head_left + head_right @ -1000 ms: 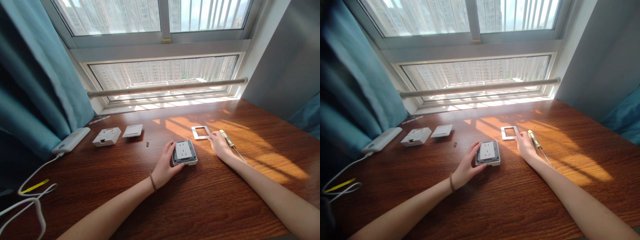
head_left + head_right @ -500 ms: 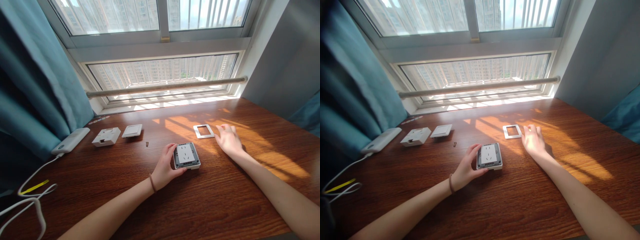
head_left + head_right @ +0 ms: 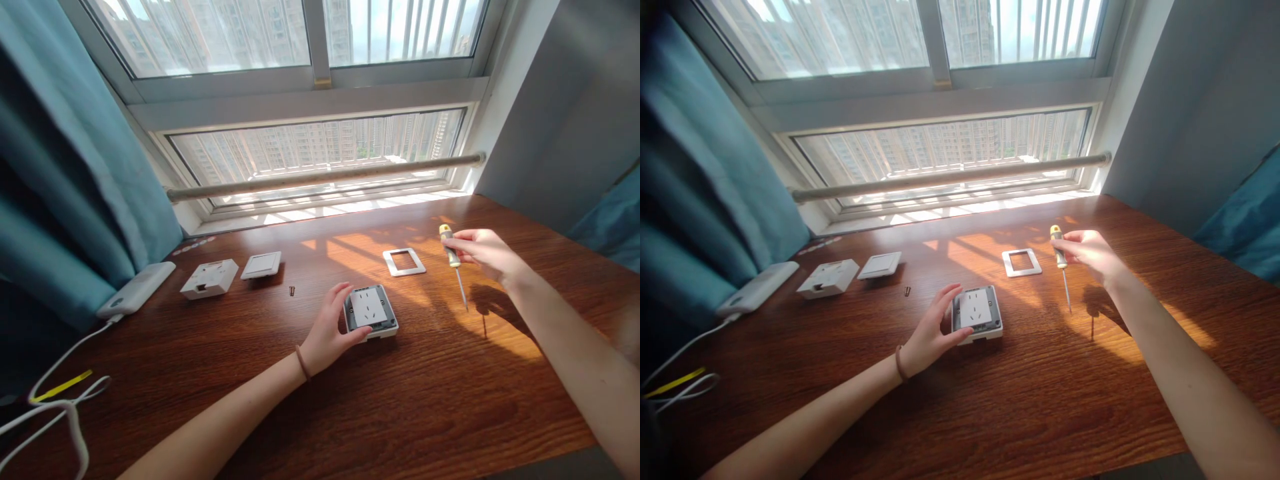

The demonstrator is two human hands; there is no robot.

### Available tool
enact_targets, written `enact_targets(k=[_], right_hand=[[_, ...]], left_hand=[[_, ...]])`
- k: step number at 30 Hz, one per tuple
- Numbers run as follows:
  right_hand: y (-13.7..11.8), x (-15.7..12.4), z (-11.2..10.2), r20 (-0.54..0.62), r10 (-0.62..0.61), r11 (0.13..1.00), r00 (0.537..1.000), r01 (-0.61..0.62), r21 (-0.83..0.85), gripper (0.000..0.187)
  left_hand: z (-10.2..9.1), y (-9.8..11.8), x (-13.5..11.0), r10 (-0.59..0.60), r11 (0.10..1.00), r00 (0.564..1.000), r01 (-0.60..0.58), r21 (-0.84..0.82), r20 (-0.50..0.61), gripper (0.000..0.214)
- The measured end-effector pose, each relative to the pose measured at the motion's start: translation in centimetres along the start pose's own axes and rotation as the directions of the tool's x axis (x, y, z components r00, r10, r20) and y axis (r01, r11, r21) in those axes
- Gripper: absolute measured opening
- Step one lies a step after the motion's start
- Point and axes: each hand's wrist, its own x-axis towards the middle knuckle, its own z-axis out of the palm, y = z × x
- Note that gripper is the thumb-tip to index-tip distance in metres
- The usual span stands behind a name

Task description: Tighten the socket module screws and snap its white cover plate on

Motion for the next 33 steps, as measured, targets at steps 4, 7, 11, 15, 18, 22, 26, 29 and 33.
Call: enact_targets(k=[4,7,11,15,18,22,26,29,33], right_hand=[[-5.8,1.7,-0.6,0.275,0.062,0.876,0.959,-0.184,0.447,0.02],[-8.5,1.9,1.0,0.33,0.067,0.658,0.941,-0.291,0.695,0.008],[-8.8,0.6,3.4,0.34,0.148,0.548,0.929,-0.363,0.753,0.007],[-8.5,-0.6,3.8,0.381,0.193,0.544,0.904,-0.422,0.725,0.017],[-9.0,-0.9,3.4,0.416,0.142,0.549,0.898,-0.421,0.722,0.022],[-9.7,-1.0,3.0,0.449,0.069,0.627,0.891,-0.389,0.675,0.023],[-9.9,-1.4,3.1,0.443,0.049,0.676,0.895,-0.356,0.645,0.022],[-9.9,-1.7,3.2,0.462,0.039,0.69,0.886,-0.358,0.629,0.022],[-9.8,-1.8,3.3,0.458,0.023,0.696,0.889,-0.343,0.631,0.024]], left_hand=[[-0.7,0.6,2.2,0.134,0.991,0.988,-0.135,0.013,0.074,0.054],[-0.9,1.1,3.5,0.171,0.984,0.965,-0.178,0.017,0.196,0.049],[-0.4,0.9,3.6,0.155,0.988,0.973,-0.152,-0.033,0.173,0.05],[0.4,0.2,2.9,0.149,0.988,0.983,-0.145,-0.049,0.104,0.053],[0.7,-0.1,2.7,0.153,0.988,0.984,-0.148,-0.049,0.094,0.053],[0.8,-0.3,2.7,0.169,0.985,0.98,-0.165,-0.046,0.106,0.054],[0.7,-0.4,2.7,0.177,0.984,0.977,-0.175,-0.033,0.116,0.054],[0.8,-0.3,2.7,0.177,0.984,0.977,-0.176,-0.023,0.115,0.053],[0.8,-0.2,2.7,0.179,0.984,0.976,-0.179,-0.012,0.121,0.053]])
